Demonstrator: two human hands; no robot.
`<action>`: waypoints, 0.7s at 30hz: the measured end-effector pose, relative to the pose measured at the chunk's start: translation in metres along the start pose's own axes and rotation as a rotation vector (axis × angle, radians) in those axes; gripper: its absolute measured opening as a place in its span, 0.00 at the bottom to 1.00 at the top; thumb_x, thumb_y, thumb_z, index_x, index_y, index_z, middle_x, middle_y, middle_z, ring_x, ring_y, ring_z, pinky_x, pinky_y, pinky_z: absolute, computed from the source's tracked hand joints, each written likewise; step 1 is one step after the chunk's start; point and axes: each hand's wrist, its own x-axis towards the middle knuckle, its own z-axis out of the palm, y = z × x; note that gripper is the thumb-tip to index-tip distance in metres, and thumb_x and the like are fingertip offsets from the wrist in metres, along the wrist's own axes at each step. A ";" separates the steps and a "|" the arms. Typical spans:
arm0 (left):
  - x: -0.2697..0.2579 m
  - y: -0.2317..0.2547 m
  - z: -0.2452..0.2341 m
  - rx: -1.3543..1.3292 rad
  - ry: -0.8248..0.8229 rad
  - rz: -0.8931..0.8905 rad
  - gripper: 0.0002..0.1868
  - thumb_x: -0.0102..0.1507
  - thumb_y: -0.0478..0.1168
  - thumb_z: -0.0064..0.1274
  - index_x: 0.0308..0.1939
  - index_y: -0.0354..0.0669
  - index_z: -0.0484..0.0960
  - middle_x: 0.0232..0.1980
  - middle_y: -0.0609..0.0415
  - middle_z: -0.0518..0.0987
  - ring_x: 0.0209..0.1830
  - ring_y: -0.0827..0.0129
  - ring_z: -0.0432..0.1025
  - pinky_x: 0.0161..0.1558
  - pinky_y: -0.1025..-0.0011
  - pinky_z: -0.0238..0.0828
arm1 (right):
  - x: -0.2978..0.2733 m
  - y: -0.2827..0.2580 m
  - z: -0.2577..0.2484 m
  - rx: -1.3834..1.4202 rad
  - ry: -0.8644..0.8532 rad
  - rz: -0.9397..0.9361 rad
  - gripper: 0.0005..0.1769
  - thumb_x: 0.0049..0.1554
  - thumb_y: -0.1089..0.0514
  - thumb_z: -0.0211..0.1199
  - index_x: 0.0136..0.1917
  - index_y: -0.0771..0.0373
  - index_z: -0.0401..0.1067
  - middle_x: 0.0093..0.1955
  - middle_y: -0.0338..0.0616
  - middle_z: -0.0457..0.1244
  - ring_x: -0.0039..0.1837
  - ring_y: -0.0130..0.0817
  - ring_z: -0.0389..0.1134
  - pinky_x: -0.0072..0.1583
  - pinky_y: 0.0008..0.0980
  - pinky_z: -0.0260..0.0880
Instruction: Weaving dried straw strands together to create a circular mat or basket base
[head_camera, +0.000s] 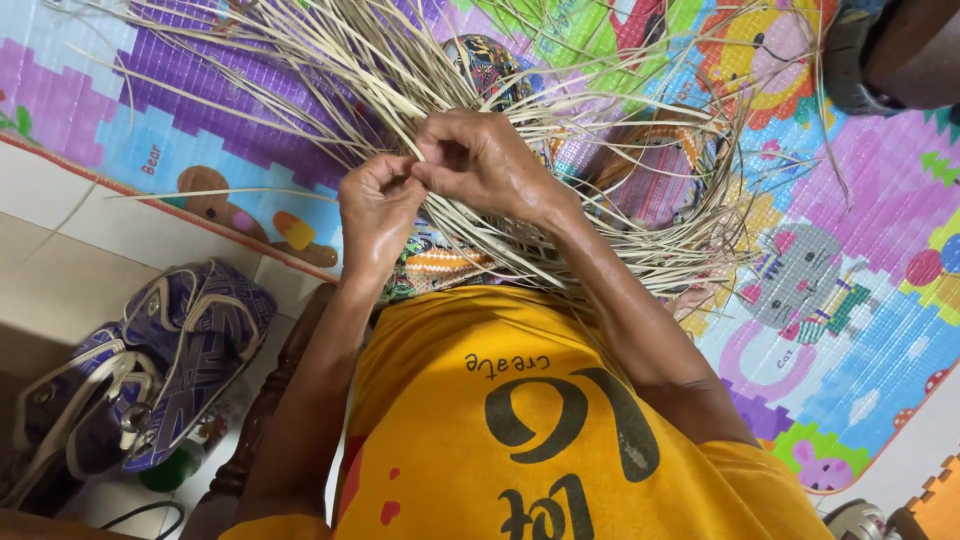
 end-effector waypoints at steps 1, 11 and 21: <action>0.003 -0.004 -0.002 0.000 0.000 0.002 0.01 0.68 0.28 0.55 0.42 0.32 0.82 0.37 0.44 0.82 0.34 0.66 0.75 0.42 0.70 0.72 | -0.001 0.000 -0.002 -0.001 0.000 -0.002 0.03 0.59 0.67 0.68 0.45 0.65 0.74 0.36 0.47 0.64 0.38 0.37 0.66 0.39 0.33 0.69; 0.012 -0.012 -0.012 -0.029 -0.079 -0.051 0.04 0.66 0.30 0.57 0.43 0.31 0.84 0.37 0.45 0.83 0.37 0.70 0.76 0.45 0.72 0.72 | -0.018 -0.006 0.004 0.116 0.062 -0.017 0.06 0.54 0.71 0.70 0.42 0.67 0.74 0.49 0.56 0.64 0.45 0.42 0.66 0.42 0.35 0.69; 0.009 -0.005 -0.006 -0.014 -0.034 0.038 0.04 0.69 0.28 0.54 0.43 0.27 0.82 0.38 0.38 0.81 0.37 0.60 0.76 0.45 0.67 0.72 | -0.024 -0.037 -0.028 0.172 0.135 0.126 0.05 0.57 0.69 0.68 0.47 0.70 0.74 0.35 0.50 0.66 0.35 0.34 0.66 0.39 0.29 0.65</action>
